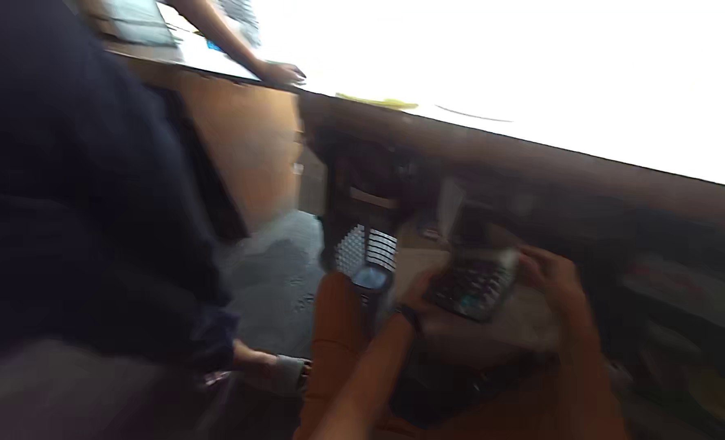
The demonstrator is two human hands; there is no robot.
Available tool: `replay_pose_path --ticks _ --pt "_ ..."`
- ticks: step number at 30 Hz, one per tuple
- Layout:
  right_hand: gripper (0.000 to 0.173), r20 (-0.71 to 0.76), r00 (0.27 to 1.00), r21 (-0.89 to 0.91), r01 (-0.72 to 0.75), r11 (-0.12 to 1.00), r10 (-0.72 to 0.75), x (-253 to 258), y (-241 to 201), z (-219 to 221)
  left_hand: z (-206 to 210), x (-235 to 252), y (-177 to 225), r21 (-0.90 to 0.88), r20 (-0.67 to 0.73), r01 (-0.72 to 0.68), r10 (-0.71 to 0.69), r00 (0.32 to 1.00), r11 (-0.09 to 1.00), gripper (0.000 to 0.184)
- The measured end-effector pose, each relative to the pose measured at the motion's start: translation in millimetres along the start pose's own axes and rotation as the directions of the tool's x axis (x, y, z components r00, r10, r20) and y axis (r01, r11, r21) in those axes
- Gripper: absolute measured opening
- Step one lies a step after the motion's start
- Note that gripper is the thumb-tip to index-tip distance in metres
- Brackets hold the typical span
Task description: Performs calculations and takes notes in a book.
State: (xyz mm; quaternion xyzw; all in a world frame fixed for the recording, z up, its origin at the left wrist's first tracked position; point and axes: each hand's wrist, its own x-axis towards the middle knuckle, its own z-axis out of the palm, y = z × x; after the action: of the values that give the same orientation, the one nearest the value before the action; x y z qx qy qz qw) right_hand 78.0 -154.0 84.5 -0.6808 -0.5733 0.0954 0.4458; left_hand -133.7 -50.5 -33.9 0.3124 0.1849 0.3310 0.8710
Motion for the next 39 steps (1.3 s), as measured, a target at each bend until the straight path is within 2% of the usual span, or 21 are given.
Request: replay_pose_path --ticks 2,9,13,15,17,22,24,26,28,30,32,34,35,39 --pt "0.034 0.016 0.996 -0.078 0.087 0.993 -0.086 -2 -10 1 6 -8 7 0.082 -0.054 -0.047 0.051 0.997 0.996 0.034" --pt "0.037 0.049 0.984 -0.048 -0.172 0.984 0.174 3 -21 5 3 -4 7 0.044 0.027 -0.029 0.028 0.999 0.999 0.038" --pt "0.037 0.061 0.973 0.01 -0.222 0.975 0.221 6 -18 7 4 -5 9 0.052 0.028 -0.05 0.049 0.998 0.997 0.039" --pt "0.037 0.049 0.986 0.068 -0.163 0.984 0.16 6 -4 9 2 -2 9 0.063 0.035 -0.054 0.052 0.998 0.997 0.04" --pt "0.038 -0.046 0.998 0.123 -0.044 0.991 0.05 10 32 20 0 1 6 0.073 0.031 -0.036 0.034 0.999 0.997 0.04" --pt "0.035 0.063 0.972 0.139 -0.232 0.963 0.225 4 5 10 4 0 8 0.068 -0.003 0.013 -0.012 1.0 0.998 0.041" --pt "0.039 0.011 0.986 0.181 -0.166 0.969 0.166 12 37 19 11 -6 11 0.105 -0.015 -0.011 0.013 1.0 0.994 0.041" --pt "0.04 -0.054 0.995 0.208 -0.072 0.975 0.085 6 40 22 22 -16 14 0.198 -0.078 -0.077 0.094 0.993 0.977 0.038" --pt "0.036 -0.086 0.996 0.188 0.004 0.982 0.012 -14 5 15 15 -15 11 0.263 -0.091 -0.168 0.197 0.976 0.95 0.034" --pt "0.035 -0.075 0.997 0.147 -0.026 0.989 0.037 -19 -12 10 15 -21 9 0.359 -0.073 -0.195 0.235 0.969 0.913 0.039" --pt "0.037 -0.14 0.981 0.113 -0.122 0.986 0.138 -20 1 13 26 -20 11 0.398 -0.115 -0.128 0.188 0.975 0.908 0.05" --pt "0.036 -0.267 0.947 0.112 -0.157 0.981 0.182 -33 23 20 29 -16 4 0.426 -0.123 -0.137 0.208 0.97 0.894 0.053" --pt "0.035 -0.284 0.939 0.103 -0.173 0.979 0.196 -42 28 23 26 -12 0 0.428 -0.103 -0.148 0.211 0.972 0.892 0.056" --pt "0.038 -0.127 0.976 -0.078 -0.185 0.98 0.174 -59 18 33 14 -1 -13 0.449 -0.047 -0.206 0.253 0.966 0.87 0.058"
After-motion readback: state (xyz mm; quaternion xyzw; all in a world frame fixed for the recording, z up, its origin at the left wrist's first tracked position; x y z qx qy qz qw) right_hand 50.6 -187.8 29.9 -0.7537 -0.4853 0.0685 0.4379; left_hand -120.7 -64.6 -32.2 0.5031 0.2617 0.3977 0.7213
